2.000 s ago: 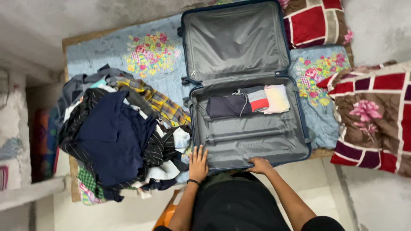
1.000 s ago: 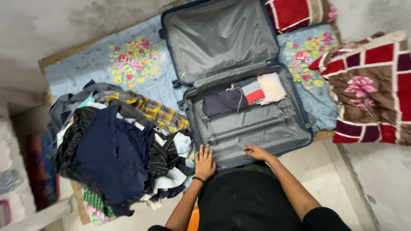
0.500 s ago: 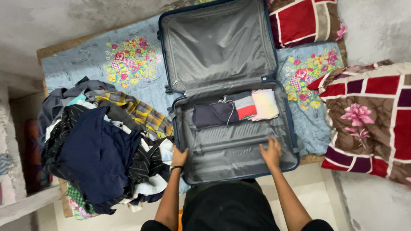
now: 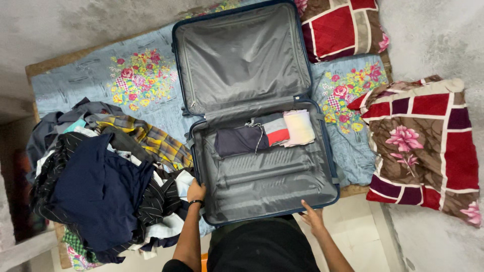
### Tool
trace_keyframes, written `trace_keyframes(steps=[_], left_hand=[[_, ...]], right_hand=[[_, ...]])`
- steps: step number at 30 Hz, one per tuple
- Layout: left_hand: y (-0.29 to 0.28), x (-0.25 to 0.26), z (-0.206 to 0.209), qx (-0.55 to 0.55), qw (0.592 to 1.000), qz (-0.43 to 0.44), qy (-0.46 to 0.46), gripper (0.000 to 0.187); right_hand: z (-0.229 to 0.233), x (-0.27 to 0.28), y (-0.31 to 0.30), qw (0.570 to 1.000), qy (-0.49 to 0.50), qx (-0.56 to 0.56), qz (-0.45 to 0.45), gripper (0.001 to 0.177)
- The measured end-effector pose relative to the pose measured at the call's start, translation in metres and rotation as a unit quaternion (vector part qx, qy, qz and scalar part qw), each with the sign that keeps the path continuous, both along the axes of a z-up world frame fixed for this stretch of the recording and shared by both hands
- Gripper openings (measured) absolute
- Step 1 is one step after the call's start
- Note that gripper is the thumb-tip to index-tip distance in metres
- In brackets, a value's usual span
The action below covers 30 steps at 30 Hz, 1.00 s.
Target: The person packs a suitcase by taking various folded clothes from a pile on a bed and placing them into the suitcase compartments.
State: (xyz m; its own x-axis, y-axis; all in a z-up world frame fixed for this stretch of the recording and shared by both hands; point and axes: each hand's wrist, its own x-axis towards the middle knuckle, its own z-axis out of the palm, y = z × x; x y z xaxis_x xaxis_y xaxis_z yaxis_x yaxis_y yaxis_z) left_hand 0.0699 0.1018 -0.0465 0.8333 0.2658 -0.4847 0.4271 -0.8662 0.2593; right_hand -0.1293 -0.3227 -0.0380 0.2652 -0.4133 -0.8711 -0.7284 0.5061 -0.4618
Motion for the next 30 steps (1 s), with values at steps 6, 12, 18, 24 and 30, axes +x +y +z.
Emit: trace_keyframes(steps=[6, 12, 18, 24, 30], left_hand=[[0.004, 0.003, 0.004, -0.007, 1.0, -0.025, 0.018, 0.044], [0.0, -0.014, 0.004, -0.008, 0.998, -0.054, 0.014, 0.046], [-0.015, -0.045, 0.007, -0.037, 0.999, -0.021, 0.024, 0.053], [-0.053, -0.097, -0.004, -0.097, 0.995, -0.031, 0.018, 0.064], [-0.061, -0.099, -0.021, -0.089, 0.996, -0.02, -0.006, 0.057]], right_hand=[[-0.038, 0.007, 0.034, 0.99, -0.056, -0.023, -0.125, 0.06], [-0.024, -0.004, 0.017, 0.979, -0.144, -0.086, -0.118, 0.036], [0.035, -0.005, -0.01, 0.979, -0.129, -0.141, -0.066, 0.029], [0.049, -0.007, -0.073, 0.978, -0.107, -0.178, -0.01, 0.029], [0.016, -0.014, -0.079, 0.989, -0.084, -0.119, -0.01, 0.029]])
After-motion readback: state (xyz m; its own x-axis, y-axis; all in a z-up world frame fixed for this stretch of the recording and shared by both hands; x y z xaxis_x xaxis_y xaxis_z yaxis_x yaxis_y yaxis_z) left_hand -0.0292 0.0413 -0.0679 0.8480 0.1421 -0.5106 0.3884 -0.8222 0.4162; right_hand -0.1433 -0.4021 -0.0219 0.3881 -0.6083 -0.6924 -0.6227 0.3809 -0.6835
